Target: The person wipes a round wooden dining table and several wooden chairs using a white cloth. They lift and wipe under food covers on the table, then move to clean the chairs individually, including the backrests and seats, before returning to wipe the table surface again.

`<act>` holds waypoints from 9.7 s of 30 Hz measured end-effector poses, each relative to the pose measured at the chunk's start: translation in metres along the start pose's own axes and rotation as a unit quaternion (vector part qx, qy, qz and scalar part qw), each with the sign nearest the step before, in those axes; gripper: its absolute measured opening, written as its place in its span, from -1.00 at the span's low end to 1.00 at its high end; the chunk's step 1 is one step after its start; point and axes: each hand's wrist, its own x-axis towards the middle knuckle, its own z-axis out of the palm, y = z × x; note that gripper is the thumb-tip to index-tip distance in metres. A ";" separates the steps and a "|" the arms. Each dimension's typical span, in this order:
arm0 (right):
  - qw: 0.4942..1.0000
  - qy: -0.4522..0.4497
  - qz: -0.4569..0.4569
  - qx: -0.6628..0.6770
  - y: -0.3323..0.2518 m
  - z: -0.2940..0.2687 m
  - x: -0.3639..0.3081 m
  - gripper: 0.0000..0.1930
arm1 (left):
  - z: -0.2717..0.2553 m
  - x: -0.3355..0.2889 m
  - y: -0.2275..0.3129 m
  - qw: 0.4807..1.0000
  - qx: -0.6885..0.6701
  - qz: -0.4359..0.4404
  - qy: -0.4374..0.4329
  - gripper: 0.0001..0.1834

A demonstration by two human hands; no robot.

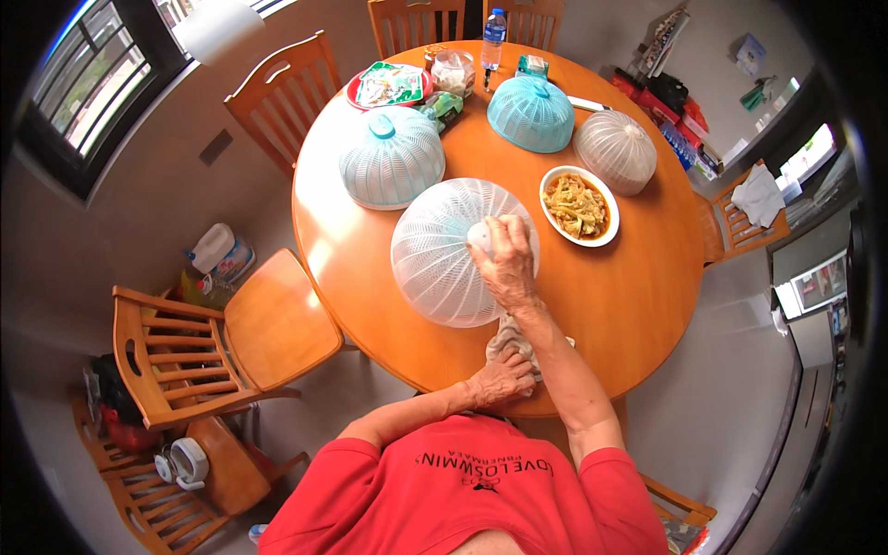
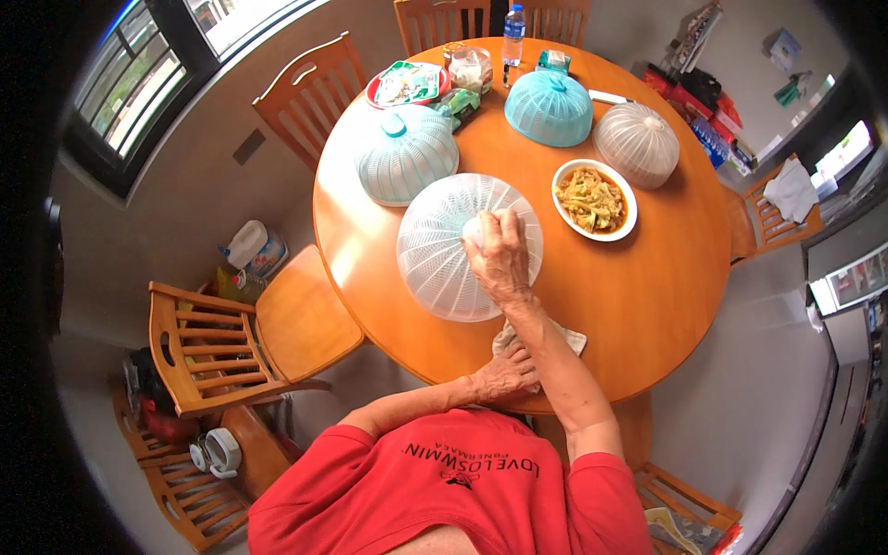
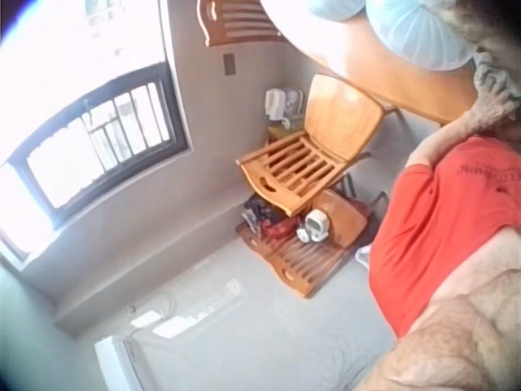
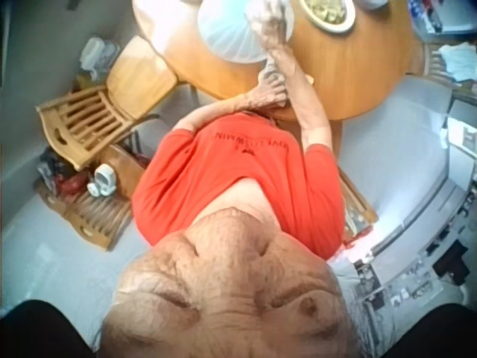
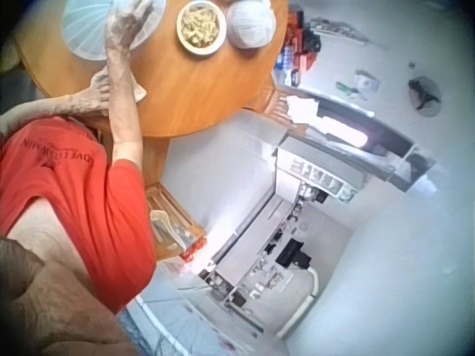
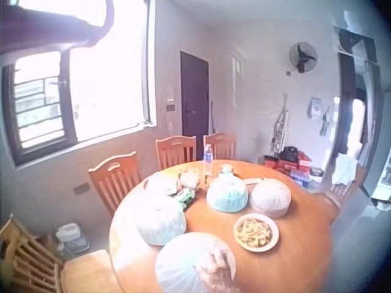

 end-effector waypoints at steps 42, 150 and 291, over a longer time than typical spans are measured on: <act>0.941 0.101 0.263 -0.186 0.257 -0.049 0.057 -0.66 | -0.132 -0.087 -0.151 0.626 -0.260 -0.661 0.322 -0.38; 0.961 -0.127 0.151 -0.195 0.148 -0.051 -0.146 -0.64 | -0.097 0.070 -0.139 0.989 0.038 -0.131 0.057 -0.48; 0.833 0.130 0.481 -0.240 -0.050 0.011 -0.303 -0.13 | -0.041 0.006 -0.080 0.955 0.126 -0.233 -0.136 -0.33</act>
